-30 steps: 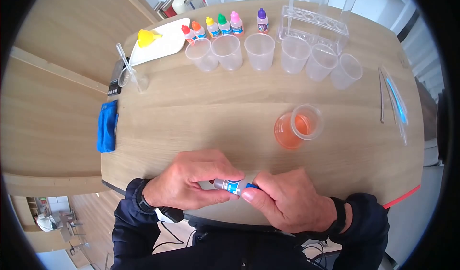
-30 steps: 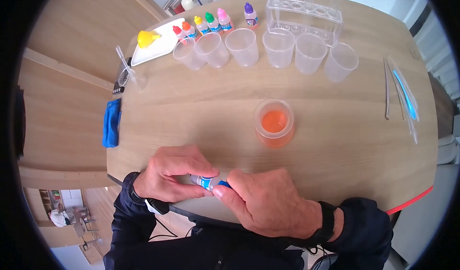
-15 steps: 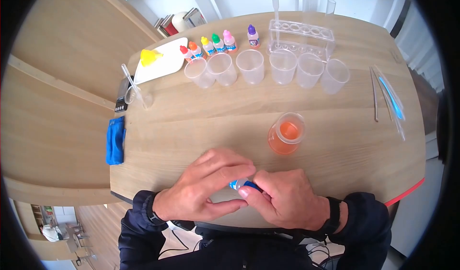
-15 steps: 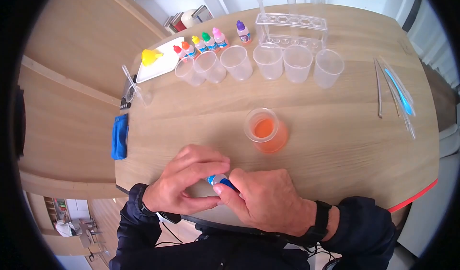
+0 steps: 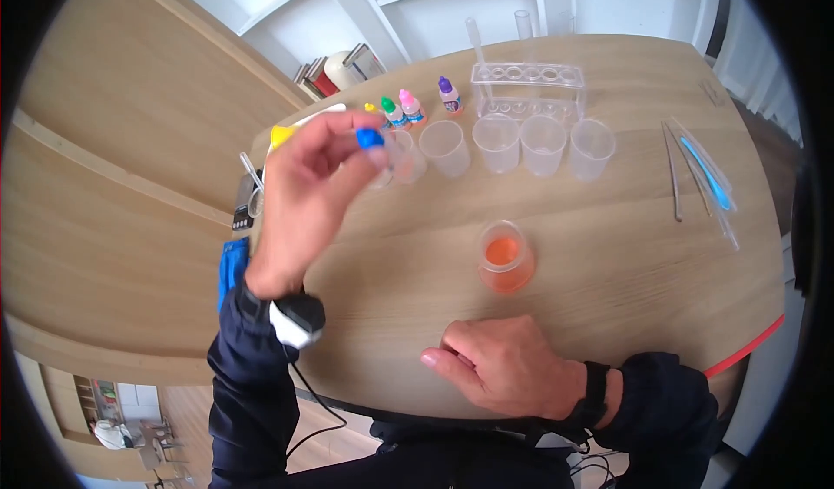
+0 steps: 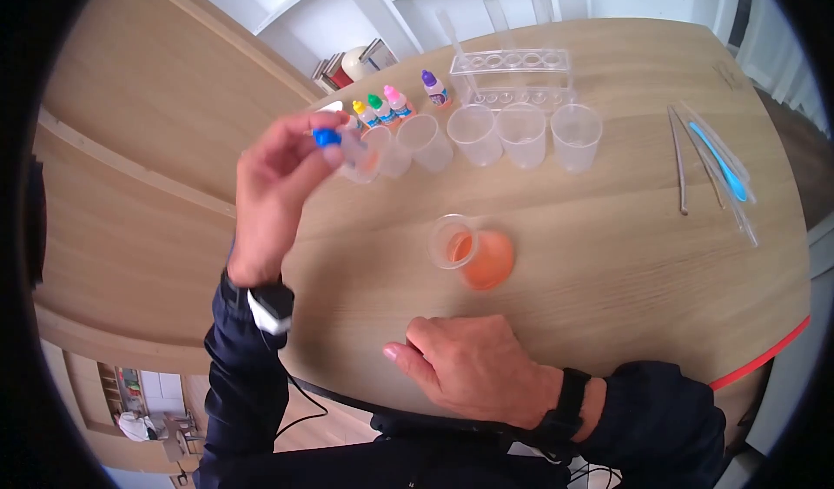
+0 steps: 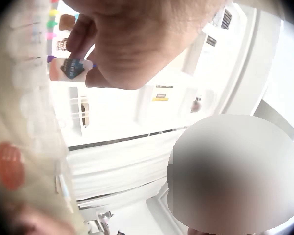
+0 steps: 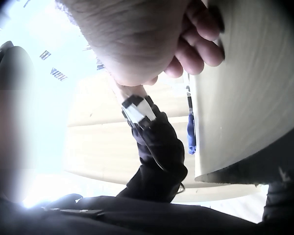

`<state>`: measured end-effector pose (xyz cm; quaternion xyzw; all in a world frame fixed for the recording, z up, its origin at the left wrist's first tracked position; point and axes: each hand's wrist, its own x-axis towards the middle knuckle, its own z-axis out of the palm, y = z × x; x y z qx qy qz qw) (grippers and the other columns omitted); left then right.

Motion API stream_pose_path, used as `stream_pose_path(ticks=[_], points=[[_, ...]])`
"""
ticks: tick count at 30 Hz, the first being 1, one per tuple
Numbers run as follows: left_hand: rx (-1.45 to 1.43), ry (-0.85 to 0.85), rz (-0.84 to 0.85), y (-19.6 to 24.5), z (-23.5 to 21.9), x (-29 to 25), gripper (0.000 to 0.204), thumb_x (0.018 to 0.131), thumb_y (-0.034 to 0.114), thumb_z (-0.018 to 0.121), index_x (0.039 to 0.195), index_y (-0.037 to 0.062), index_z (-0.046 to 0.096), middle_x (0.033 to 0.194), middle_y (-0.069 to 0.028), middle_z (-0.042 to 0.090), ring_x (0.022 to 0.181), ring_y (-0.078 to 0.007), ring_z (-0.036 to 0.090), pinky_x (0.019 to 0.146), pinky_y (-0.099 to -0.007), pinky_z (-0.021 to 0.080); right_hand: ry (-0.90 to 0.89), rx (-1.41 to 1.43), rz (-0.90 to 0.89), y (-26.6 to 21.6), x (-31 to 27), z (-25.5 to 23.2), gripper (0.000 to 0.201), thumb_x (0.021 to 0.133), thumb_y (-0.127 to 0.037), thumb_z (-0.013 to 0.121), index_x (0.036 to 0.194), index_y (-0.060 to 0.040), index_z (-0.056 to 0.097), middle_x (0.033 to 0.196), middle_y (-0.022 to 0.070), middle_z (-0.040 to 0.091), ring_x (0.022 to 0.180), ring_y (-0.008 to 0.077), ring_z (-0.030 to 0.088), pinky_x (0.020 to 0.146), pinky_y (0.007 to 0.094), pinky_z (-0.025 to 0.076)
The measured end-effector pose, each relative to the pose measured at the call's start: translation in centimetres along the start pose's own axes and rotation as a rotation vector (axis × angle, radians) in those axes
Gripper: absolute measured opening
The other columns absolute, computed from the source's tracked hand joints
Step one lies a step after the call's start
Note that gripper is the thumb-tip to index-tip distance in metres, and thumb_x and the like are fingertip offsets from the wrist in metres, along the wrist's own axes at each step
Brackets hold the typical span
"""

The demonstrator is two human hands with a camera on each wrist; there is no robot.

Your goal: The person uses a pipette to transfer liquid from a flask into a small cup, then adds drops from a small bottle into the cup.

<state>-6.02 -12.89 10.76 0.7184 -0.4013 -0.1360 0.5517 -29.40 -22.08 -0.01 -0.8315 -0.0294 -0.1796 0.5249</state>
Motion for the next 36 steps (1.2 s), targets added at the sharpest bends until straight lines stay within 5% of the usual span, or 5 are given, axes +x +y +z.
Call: stream_pose_path(ticks=[11, 17, 23, 32, 36], points=[[0.328, 0.001, -0.095, -5.8, 1.3, 13.2, 0.024, 0.097, 0.011, 0.083, 0.116, -0.0028, 0.077, 0.100, -0.0066, 0.081, 0.086, -0.0109, 0.073, 0.077, -0.0269, 0.057, 0.037, -0.006, -0.022, 0.8, -0.5, 0.5, 0.032, 0.108, -0.027, 0.070, 0.085, -0.0054, 0.064, 0.072, 0.0128, 0.066, 0.065, 0.0380, 0.066, 0.060, 0.0483, 0.052], [0.583, -0.062, 0.016, -7.5, 2.3, 14.7, 0.026, 0.094, 0.017, 0.085, 0.110, -0.0024, 0.078, 0.092, -0.0105, 0.083, 0.076, -0.0145, 0.077, 0.066, -0.0317, 0.060, 0.037, -0.040, -0.042, 1.0, -0.5, 0.7, 0.031, 0.108, -0.027, 0.069, 0.086, -0.0052, 0.064, 0.072, 0.0138, 0.068, 0.064, 0.0371, 0.069, 0.059, 0.0481, 0.055], [0.573, -0.093, -0.106, -7.3, 3.3, 14.4, 0.026, 0.095, 0.020, 0.085, 0.104, -0.0035, 0.078, 0.084, -0.0095, 0.081, 0.068, -0.0129, 0.075, 0.056, -0.0277, 0.058, 0.040, -0.065, -0.067, 0.9, -0.5, 0.5, 0.032, 0.108, -0.027, 0.069, 0.086, -0.0044, 0.064, 0.069, 0.0147, 0.068, 0.062, 0.0361, 0.070, 0.057, 0.0467, 0.056], [0.615, -0.158, -0.099, -8.8, 2.8, 14.3, 0.045, 0.088, 0.029, 0.091, 0.112, -0.0060, 0.076, 0.089, -0.0106, 0.081, 0.075, -0.0129, 0.076, 0.064, -0.0291, 0.061, 0.012, -0.068, -0.068, 0.9, -0.3, 0.3, 0.031, 0.107, -0.026, 0.069, 0.087, -0.0031, 0.065, 0.068, 0.0156, 0.068, 0.061, 0.0358, 0.070, 0.057, 0.0463, 0.057], [0.703, -0.164, 0.019, -8.1, 3.1, 14.0, 0.047, 0.088, 0.031, 0.090, 0.118, -0.0032, 0.078, 0.104, -0.0115, 0.082, 0.081, -0.0135, 0.076, 0.069, -0.0298, 0.059, 0.009, -0.075, -0.070, 0.8, -0.3, 0.3, 0.031, 0.107, -0.025, 0.069, 0.086, -0.0031, 0.065, 0.068, 0.0155, 0.068, 0.062, 0.0358, 0.070, 0.058, 0.0462, 0.057]])
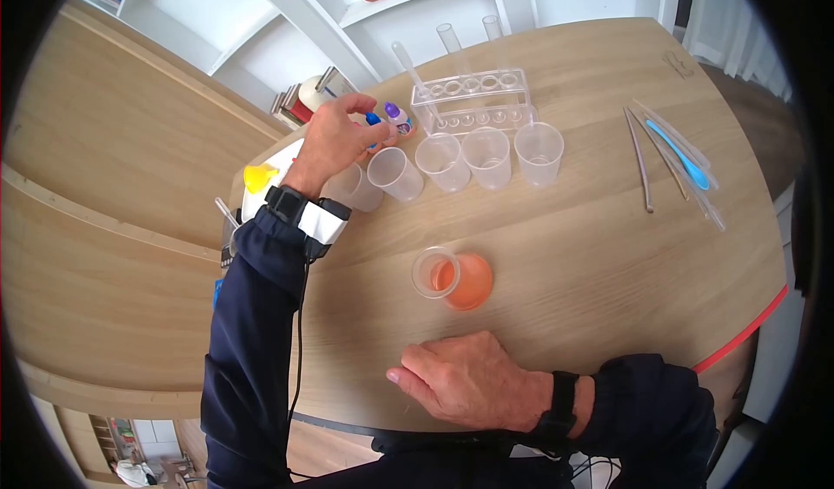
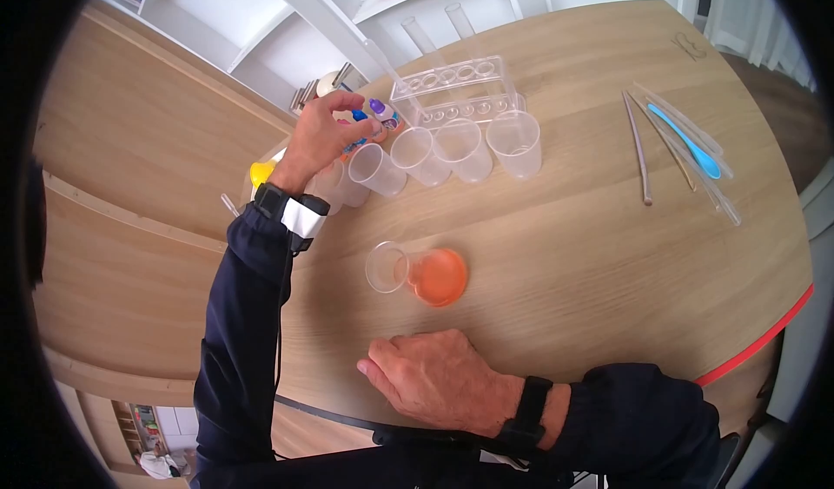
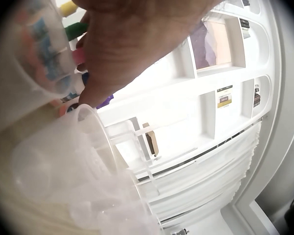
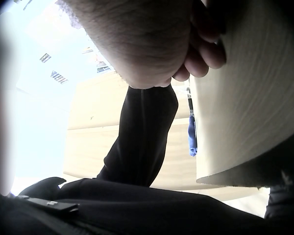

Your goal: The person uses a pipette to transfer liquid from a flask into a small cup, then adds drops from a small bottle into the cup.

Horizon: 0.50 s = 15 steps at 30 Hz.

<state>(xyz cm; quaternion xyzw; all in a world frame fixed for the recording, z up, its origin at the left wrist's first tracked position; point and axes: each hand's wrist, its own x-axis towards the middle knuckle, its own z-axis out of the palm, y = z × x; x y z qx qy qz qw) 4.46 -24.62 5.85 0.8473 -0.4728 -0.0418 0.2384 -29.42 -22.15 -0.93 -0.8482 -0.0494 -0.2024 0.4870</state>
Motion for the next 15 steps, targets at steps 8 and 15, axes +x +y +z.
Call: stream_pose_path(ticks=[8, 15], points=[[0.031, -0.155, -0.002, 2.2, 0.1, 1.2, 0.038, 0.090, 0.029, 0.086, 0.115, 0.0004, 0.079, 0.082, -0.0043, 0.082, 0.072, -0.0093, 0.075, 0.063, -0.0252, 0.057, 0.021, 0.003, -0.008, 0.1, 0.0, 0.1, 0.030, 0.107, -0.024, 0.070, 0.085, -0.0037, 0.064, 0.067, 0.0151, 0.067, 0.061, 0.0365, 0.069, 0.056, 0.0471, 0.056], [0.038, -0.107, -0.041, 3.1, 0.0, 1.4, 0.039, 0.090, 0.028, 0.086, 0.112, -0.0036, 0.081, 0.081, -0.0054, 0.079, 0.072, -0.0104, 0.073, 0.066, -0.0276, 0.058, 0.007, 0.002, -0.012, 0.2, -0.1, 0.2, 0.030, 0.106, -0.024, 0.071, 0.085, -0.0038, 0.063, 0.067, 0.0147, 0.066, 0.060, 0.0361, 0.068, 0.054, 0.0462, 0.055]])
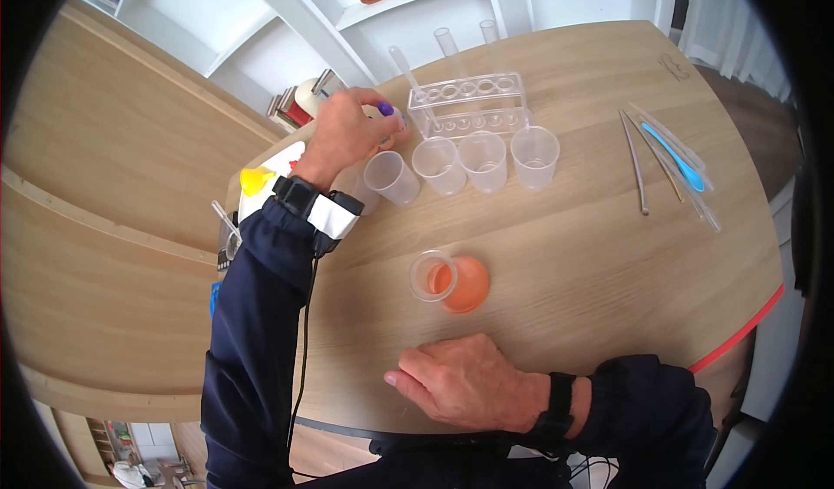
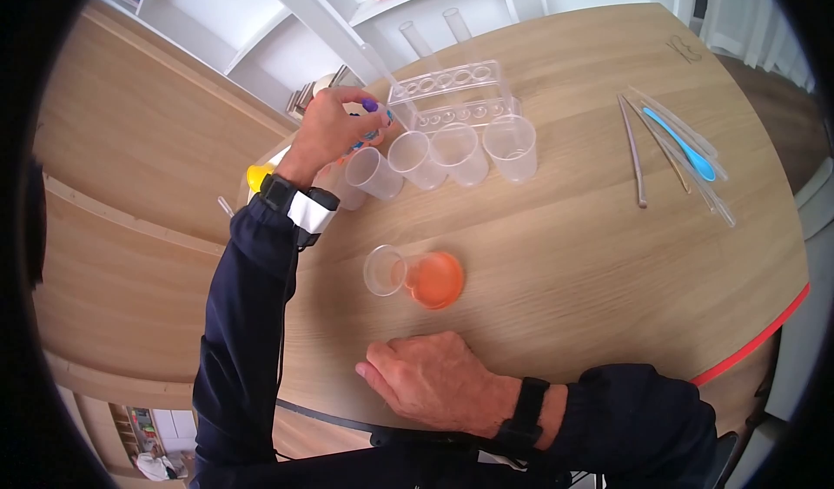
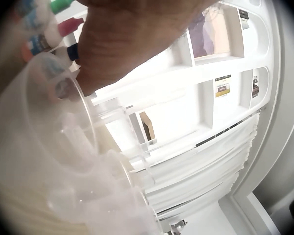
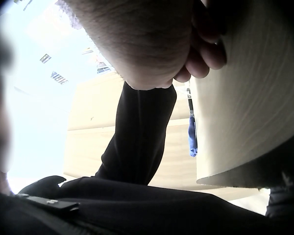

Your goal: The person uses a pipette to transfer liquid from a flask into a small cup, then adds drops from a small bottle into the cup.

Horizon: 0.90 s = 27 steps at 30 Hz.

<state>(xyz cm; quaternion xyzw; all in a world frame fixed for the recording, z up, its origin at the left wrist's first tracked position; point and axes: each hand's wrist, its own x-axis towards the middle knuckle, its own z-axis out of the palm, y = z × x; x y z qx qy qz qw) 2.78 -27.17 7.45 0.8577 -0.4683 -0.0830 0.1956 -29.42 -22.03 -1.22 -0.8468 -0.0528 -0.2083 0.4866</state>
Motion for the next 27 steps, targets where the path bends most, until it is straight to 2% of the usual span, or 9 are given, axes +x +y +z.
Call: stream_pose_path(ticks=[5, 7, 9, 12, 14, 16, 18, 23, 27], points=[[-0.093, 0.262, 0.089, 0.7, -2.8, -3.1, 0.036, 0.088, 0.027, 0.087, 0.105, -0.0041, 0.078, 0.082, -0.0094, 0.077, 0.073, -0.0149, 0.075, 0.073, -0.0304, 0.061, 0.011, 0.006, -0.002, -0.1, 0.1, 0.0, 0.029, 0.106, -0.025, 0.070, 0.086, -0.0043, 0.064, 0.067, 0.0144, 0.067, 0.060, 0.0363, 0.068, 0.056, 0.0468, 0.055], [-0.093, 0.392, 0.242, 0.5, -4.1, -6.0, 0.031, 0.090, 0.017, 0.086, 0.109, -0.0053, 0.078, 0.099, -0.0126, 0.078, 0.092, -0.0129, 0.074, 0.082, -0.0276, 0.060, 0.010, 0.010, 0.006, -0.2, 0.0, -0.1, 0.029, 0.106, -0.025, 0.070, 0.087, -0.0045, 0.064, 0.068, 0.0142, 0.067, 0.060, 0.0363, 0.068, 0.056, 0.0470, 0.055], [-0.399, 0.299, 0.118, 2.0, -5.3, -10.9, 0.027, 0.090, 0.007, 0.085, 0.113, -0.0054, 0.075, 0.116, -0.0150, 0.078, 0.104, -0.0138, 0.070, 0.089, -0.0308, 0.060, 0.002, 0.012, 0.017, -0.3, 0.0, -0.1, 0.029, 0.107, -0.026, 0.070, 0.088, -0.0047, 0.064, 0.069, 0.0140, 0.067, 0.061, 0.0362, 0.069, 0.057, 0.0475, 0.055], [-0.482, 0.229, 0.096, 1.1, -5.6, -17.9, 0.025, 0.091, -0.001, 0.080, 0.114, -0.0030, 0.068, 0.129, -0.0187, 0.076, 0.108, -0.0189, 0.073, 0.091, -0.0344, 0.061, 0.029, 0.044, 0.040, -0.4, -0.1, 0.0, 0.026, 0.107, -0.026, 0.070, 0.091, -0.0050, 0.064, 0.072, 0.0137, 0.067, 0.065, 0.0351, 0.070, 0.058, 0.0478, 0.054], [-0.749, 0.078, 0.067, -0.3, -4.1, -21.8, 0.030, 0.089, -0.007, 0.074, 0.112, 0.0041, 0.058, 0.128, -0.0199, 0.075, 0.114, -0.0224, 0.074, 0.097, -0.0373, 0.060, 0.058, 0.086, 0.049, -0.5, 0.1, -0.1, 0.024, 0.106, -0.024, 0.072, 0.093, -0.0055, 0.063, 0.075, 0.0131, 0.067, 0.067, 0.0343, 0.070, 0.058, 0.0478, 0.053], [-0.850, -0.050, 0.122, -1.4, -1.7, -24.5, 0.034, 0.089, -0.009, 0.075, 0.113, 0.0058, 0.056, 0.128, -0.0199, 0.075, 0.116, -0.0228, 0.074, 0.100, -0.0377, 0.059, 0.101, 0.129, 0.052, -0.7, 0.3, -0.1, 0.023, 0.104, -0.023, 0.076, 0.096, -0.0060, 0.063, 0.078, 0.0119, 0.067, 0.069, 0.0328, 0.070, 0.058, 0.0466, 0.053], [-0.945, -0.174, 0.035, -2.0, 0.5, -26.7, 0.036, 0.091, -0.009, 0.076, 0.115, 0.0070, 0.056, 0.127, -0.0187, 0.074, 0.116, -0.0221, 0.073, 0.102, -0.0377, 0.058, 0.158, 0.172, 0.050, -0.9, 0.5, -0.1, 0.023, 0.101, -0.023, 0.080, 0.099, -0.0065, 0.064, 0.080, 0.0102, 0.068, 0.069, 0.0307, 0.070, 0.058, 0.0443, 0.053], [-0.724, -0.233, 0.193, -1.7, 2.9, -27.5, 0.036, 0.091, 0.001, 0.088, 0.117, 0.0049, 0.064, 0.123, -0.0144, 0.076, 0.108, -0.0230, 0.075, 0.095, -0.0376, 0.061, 0.140, 0.167, 0.062, -1.3, 1.0, -0.4, 0.031, 0.094, -0.026, 0.089, 0.105, -0.0068, 0.068, 0.083, 0.0077, 0.070, 0.069, 0.0239, 0.071, 0.059, 0.0376, 0.054], [-0.593, -0.145, 0.367, -1.0, 3.4, -27.1, 0.035, 0.084, 0.007, 0.093, 0.109, 0.0040, 0.069, 0.103, -0.0089, 0.074, 0.087, -0.0289, 0.071, 0.071, -0.0369, 0.058, 0.120, 0.147, 0.055, -0.8, 1.1, -0.2, 0.030, 0.093, -0.024, 0.090, 0.103, -0.0060, 0.068, 0.085, 0.0086, 0.072, 0.071, 0.0232, 0.072, 0.060, 0.0354, 0.056]])
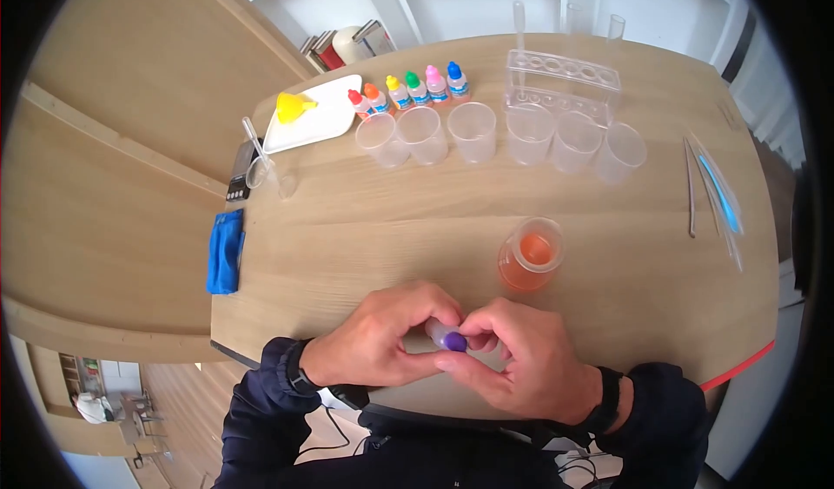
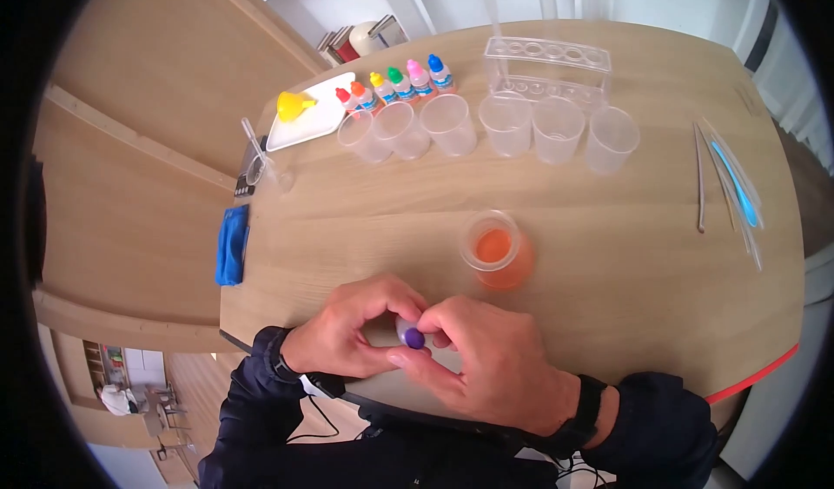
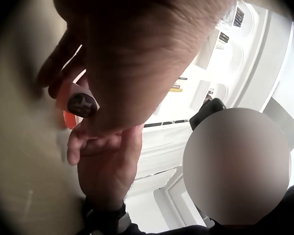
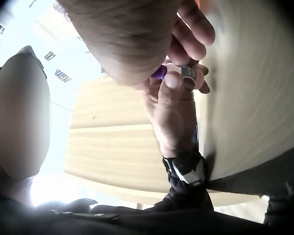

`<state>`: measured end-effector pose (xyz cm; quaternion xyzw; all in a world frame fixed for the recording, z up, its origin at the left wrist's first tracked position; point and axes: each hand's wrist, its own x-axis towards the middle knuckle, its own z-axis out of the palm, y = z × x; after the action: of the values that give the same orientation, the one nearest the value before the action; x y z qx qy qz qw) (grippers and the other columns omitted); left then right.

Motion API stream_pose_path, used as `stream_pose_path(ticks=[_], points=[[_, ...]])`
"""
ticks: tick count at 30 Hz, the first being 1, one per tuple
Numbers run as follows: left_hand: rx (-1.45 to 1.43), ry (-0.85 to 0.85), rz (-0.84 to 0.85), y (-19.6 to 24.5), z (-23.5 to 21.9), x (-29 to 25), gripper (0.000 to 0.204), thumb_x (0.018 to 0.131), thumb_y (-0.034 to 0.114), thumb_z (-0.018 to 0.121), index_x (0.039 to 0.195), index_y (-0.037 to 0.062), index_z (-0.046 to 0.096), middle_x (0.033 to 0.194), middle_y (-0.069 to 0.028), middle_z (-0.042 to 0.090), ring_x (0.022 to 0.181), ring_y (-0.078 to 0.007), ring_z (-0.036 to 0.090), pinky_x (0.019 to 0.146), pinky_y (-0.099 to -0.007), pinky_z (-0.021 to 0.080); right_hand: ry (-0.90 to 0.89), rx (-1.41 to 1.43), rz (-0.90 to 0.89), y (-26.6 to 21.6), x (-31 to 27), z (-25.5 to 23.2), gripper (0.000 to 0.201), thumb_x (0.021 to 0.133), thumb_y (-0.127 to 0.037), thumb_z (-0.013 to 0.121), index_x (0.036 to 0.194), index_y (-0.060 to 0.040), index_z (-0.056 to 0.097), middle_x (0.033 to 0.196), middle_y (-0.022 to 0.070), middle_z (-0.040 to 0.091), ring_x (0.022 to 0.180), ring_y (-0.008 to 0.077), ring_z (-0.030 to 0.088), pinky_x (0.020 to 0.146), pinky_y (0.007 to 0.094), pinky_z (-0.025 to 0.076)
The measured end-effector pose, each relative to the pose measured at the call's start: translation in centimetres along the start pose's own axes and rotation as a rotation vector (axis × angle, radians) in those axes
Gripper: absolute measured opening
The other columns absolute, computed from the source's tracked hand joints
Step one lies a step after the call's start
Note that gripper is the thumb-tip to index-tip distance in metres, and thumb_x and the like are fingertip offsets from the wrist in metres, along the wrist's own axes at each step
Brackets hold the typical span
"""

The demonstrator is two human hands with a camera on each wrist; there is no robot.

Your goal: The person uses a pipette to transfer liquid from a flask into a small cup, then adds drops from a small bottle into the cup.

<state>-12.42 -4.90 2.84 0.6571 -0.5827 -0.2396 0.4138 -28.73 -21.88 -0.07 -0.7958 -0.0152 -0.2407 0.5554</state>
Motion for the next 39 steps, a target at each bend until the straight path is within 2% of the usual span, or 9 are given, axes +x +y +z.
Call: stream_pose_path(ticks=[12, 21, 24, 27, 31, 32, 33, 36, 39], points=[[0.097, 0.086, -0.032, 0.3, 0.3, -0.4, 0.042, 0.080, 0.001, 0.094, 0.117, 0.0014, 0.074, 0.111, -0.0119, 0.077, 0.095, -0.0294, 0.076, 0.078, -0.0373, 0.060, 0.002, -0.107, 0.107, -0.2, 0.0, -0.2, 0.026, 0.095, -0.022, 0.089, 0.091, -0.0049, 0.069, 0.076, 0.0087, 0.068, 0.064, 0.0242, 0.069, 0.055, 0.0366, 0.052], [-0.045, 0.064, -0.054, -0.1, -0.1, -0.6, 0.042, 0.080, -0.004, 0.094, 0.119, 0.0007, 0.078, 0.110, -0.0132, 0.078, 0.098, -0.0278, 0.076, 0.082, -0.0366, 0.060, 0.034, -0.095, 0.160, -0.6, 0.2, -0.3, 0.025, 0.098, -0.020, 0.086, 0.088, -0.0057, 0.069, 0.074, 0.0083, 0.066, 0.059, 0.0249, 0.064, 0.053, 0.0387, 0.048], [-0.113, 0.053, -0.113, 0.2, -0.3, -0.8, 0.037, 0.083, -0.005, 0.093, 0.117, 0.0003, 0.080, 0.112, -0.0134, 0.079, 0.099, -0.0253, 0.077, 0.085, -0.0359, 0.060, 0.015, -0.075, 0.091, -0.3, 0.1, -0.4, 0.019, 0.097, -0.014, 0.086, 0.094, -0.0042, 0.069, 0.076, 0.0095, 0.065, 0.062, 0.0272, 0.063, 0.056, 0.0399, 0.048], [-0.228, 0.015, -0.239, -0.1, -0.5, -1.2, 0.034, 0.085, -0.006, 0.092, 0.116, 0.0001, 0.080, 0.114, -0.0125, 0.080, 0.100, -0.0226, 0.077, 0.088, -0.0346, 0.060, 0.006, -0.021, 0.036, -0.2, 0.1, -0.2, 0.016, 0.096, -0.001, 0.083, 0.105, -0.0009, 0.070, 0.088, 0.0101, 0.069, 0.068, 0.0190, 0.065, 0.061, 0.0311, 0.052], [-0.276, 0.043, -0.263, -0.5, -0.7, -1.1, 0.038, 0.086, -0.007, 0.091, 0.122, -0.0010, 0.078, 0.114, -0.0116, 0.080, 0.102, -0.0214, 0.076, 0.091, -0.0336, 0.059, 0.025, -0.034, -0.070, 0.3, 0.6, -0.1, 0.026, 0.092, -0.001, 0.083, 0.114, -0.0025, 0.069, 0.092, 0.0150, 0.067, 0.078, 0.0326, 0.067, 0.064, 0.0402, 0.052], [-0.288, 0.057, -0.212, -1.0, -0.5, -1.2, 0.041, 0.088, -0.004, 0.090, 0.126, 0.0021, 0.077, 0.111, -0.0054, 0.076, 0.096, -0.0135, 0.072, 0.076, -0.0285, 0.058, 0.039, -0.038, -0.076, 0.1, 0.9, -0.2, 0.026, 0.093, -0.001, 0.082, 0.115, -0.0021, 0.069, 0.094, 0.0153, 0.067, 0.079, 0.0329, 0.067, 0.065, 0.0404, 0.053], [-0.263, 0.049, -0.199, -1.1, -0.5, -1.1, 0.041, 0.087, -0.004, 0.090, 0.126, 0.0025, 0.077, 0.111, -0.0052, 0.076, 0.095, -0.0134, 0.071, 0.076, -0.0282, 0.057, 0.054, -0.044, -0.084, -0.2, 1.1, -0.2, 0.026, 0.093, 0.000, 0.082, 0.116, -0.0017, 0.069, 0.097, 0.0156, 0.067, 0.079, 0.0332, 0.067, 0.066, 0.0406, 0.053], [-0.204, 0.031, -0.167, -1.1, -0.8, -1.0, 0.041, 0.086, -0.004, 0.090, 0.125, 0.0034, 0.078, 0.109, -0.0048, 0.076, 0.094, -0.0130, 0.070, 0.074, -0.0275, 0.056, 0.046, -0.003, 0.050, -0.7, 0.7, -0.2, 0.029, 0.093, 0.001, 0.081, 0.119, 0.0000, 0.069, 0.102, 0.0154, 0.067, 0.083, 0.0324, 0.068, 0.070, 0.0412, 0.055], [-0.175, 0.013, -0.185, -0.9, -0.8, -0.8, 0.040, 0.085, -0.004, 0.091, 0.123, 0.0022, 0.078, 0.109, -0.0070, 0.077, 0.095, -0.0156, 0.072, 0.078, -0.0294, 0.056, -0.120, -0.056, 0.072, 0.4, 0.0, -1.1, 0.032, 0.094, 0.000, 0.081, 0.123, 0.0013, 0.068, 0.107, 0.0149, 0.067, 0.086, 0.0318, 0.069, 0.074, 0.0409, 0.057]])
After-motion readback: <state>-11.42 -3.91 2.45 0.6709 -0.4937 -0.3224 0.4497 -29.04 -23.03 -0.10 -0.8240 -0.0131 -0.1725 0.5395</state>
